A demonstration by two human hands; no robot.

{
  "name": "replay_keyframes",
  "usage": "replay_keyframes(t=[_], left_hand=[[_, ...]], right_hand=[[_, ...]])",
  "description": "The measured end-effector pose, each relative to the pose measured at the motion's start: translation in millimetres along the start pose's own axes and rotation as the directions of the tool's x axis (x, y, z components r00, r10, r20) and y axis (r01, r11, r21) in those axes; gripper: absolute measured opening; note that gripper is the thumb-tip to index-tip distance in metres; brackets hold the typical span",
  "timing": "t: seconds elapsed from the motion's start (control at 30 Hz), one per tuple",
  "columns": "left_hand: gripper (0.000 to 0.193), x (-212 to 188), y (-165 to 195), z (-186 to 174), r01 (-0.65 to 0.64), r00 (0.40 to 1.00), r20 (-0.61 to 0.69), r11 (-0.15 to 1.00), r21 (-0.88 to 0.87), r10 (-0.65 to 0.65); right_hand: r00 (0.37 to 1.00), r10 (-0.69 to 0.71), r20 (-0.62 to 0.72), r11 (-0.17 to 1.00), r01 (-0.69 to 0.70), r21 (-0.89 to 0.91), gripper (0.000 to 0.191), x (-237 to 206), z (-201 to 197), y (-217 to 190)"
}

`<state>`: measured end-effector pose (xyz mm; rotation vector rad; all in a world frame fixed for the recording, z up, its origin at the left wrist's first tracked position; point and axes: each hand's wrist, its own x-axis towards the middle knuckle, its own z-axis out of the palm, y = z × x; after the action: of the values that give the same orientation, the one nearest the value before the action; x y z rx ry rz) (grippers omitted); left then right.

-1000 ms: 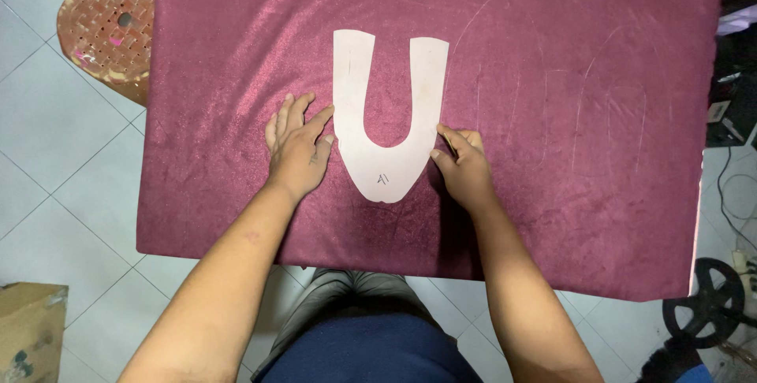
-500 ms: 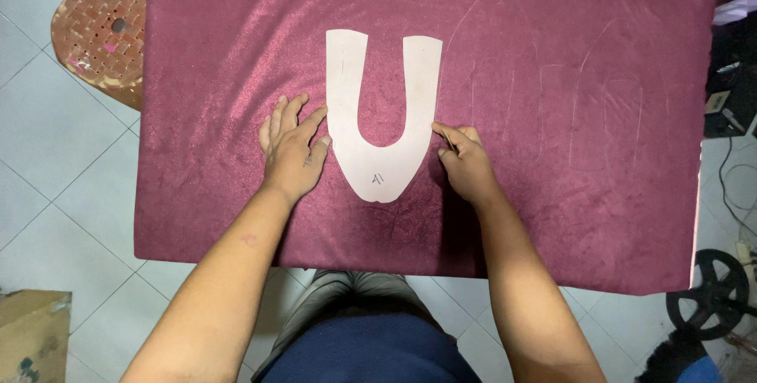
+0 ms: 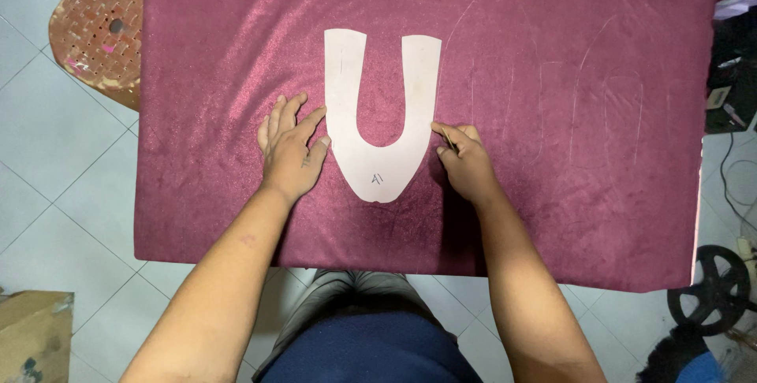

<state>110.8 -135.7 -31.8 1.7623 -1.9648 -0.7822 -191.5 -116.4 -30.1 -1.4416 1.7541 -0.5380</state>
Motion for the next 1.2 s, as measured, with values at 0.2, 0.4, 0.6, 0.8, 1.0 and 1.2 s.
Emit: replay_keyframes(t=[0.2, 0.4, 0.6, 0.8, 1.0, 1.2], left_hand=[[0.051, 0.0, -1.1, 0.7, -0.017, 1.0, -0.01, 1.0, 0.012, 0.017], [0.05, -0.1, -1.7, 0.5, -0.021, 1.0, -0.018, 1.0, 0.01, 0.022], [0.048, 0.6, -1.4, 1.1, -0.009, 1.0, -0.004, 1.0, 0.013, 0.009], [0.051, 0.5, -0.1, -0.3, -0.01, 1.0, 0.015, 1.0, 0.018, 0.01], [0.053, -0.3, -1.3, -2.3, -0.021, 1.0, 0.005, 0.999, 0.026, 0.021], [0.054, -1.0, -1.3, -0.9, -0.019, 1.0, 0.004, 1.0, 0.022, 0.019]], right_hand=[[1.0, -0.004, -0.025, 0.999, 0.005, 0.038, 0.043, -1.2, 2.4, 0.7], [0.998, -0.04, -0.055, 0.999, 0.04, 0.006, 0.043, -1.1, 3.5, 2.0], [0.998, -0.025, -0.05, 1.0, 0.025, 0.011, 0.047, -1.8, 4.0, 1.4], [0.999, 0.03, -0.042, 0.998, -0.032, -0.048, 0.061, -3.0, 2.5, -1.3], [0.998, 0.003, -0.056, 0.998, -0.007, -0.069, 0.062, -3.0, 5.4, 0.2], [0.998, -0.001, -0.056, 0.999, -0.002, -0.051, 0.062, -3.2, 5.1, -0.5]])
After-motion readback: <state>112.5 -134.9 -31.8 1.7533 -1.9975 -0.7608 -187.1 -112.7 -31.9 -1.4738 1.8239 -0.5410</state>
